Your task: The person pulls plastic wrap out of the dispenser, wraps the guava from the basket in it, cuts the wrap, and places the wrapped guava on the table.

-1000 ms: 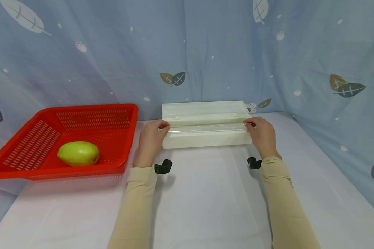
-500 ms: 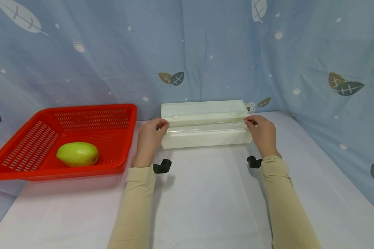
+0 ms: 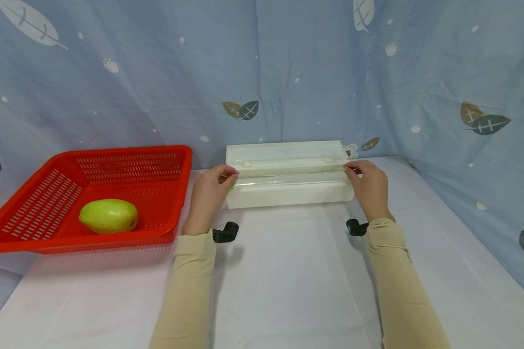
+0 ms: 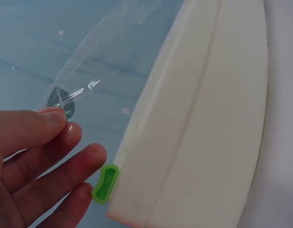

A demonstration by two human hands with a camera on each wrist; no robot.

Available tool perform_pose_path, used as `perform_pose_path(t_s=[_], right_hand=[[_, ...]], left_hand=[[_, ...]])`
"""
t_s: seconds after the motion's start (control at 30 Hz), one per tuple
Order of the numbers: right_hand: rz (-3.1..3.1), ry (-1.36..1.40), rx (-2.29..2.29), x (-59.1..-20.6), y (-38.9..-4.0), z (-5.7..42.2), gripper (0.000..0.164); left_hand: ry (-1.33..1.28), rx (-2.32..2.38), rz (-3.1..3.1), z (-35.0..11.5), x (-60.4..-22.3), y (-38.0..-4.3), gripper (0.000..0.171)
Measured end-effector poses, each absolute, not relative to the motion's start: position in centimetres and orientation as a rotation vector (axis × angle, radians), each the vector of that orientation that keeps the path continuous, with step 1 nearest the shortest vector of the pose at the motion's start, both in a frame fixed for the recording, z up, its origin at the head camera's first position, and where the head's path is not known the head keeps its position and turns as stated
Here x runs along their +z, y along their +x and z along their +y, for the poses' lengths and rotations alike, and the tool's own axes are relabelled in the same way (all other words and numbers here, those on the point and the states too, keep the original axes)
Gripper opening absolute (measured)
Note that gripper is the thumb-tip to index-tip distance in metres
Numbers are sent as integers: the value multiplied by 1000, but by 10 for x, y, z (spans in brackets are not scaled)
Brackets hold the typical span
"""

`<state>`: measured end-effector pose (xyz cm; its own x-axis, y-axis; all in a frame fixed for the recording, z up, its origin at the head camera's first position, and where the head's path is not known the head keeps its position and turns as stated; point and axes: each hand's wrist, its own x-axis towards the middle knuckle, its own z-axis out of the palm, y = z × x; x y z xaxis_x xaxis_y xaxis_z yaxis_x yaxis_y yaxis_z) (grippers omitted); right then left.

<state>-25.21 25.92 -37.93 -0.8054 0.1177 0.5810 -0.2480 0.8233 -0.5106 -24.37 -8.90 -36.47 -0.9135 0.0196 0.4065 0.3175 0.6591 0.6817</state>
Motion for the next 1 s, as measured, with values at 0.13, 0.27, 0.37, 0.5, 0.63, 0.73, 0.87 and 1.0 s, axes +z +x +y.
perform_pose_path(t_s=[0.13,0.27,0.37,0.5,0.63,0.73,0.87,1.0], right_hand=[[-2389,83,783,-379,-252,259,15],[-2384,74,786,-379,-252,259,16],[-2374,78,791,-380,-252,259,16],[-2370,69,791,-379,-252,260,16],[-2371,52,785,-379,-253,260,16],[-2369,47,779,-378,-253,260,15],[-2359,46,772,-377,-253,260,15],[-2334,47,777,-377,-253,259,15]], left_hand=[[-278,-1133,-2509,-90,-364,-243,14],[-279,-1137,-2506,-90,-364,-243,14],[-277,-1148,-2501,-90,-363,-243,14],[-286,-1169,-2482,-90,-363,-243,16],[-290,-1185,-2469,-90,-364,-243,19],[-284,-1198,-2462,-89,-363,-243,19],[-286,-1159,-2453,-89,-362,-242,20],[-297,-1119,-2426,-88,-360,-241,21]])
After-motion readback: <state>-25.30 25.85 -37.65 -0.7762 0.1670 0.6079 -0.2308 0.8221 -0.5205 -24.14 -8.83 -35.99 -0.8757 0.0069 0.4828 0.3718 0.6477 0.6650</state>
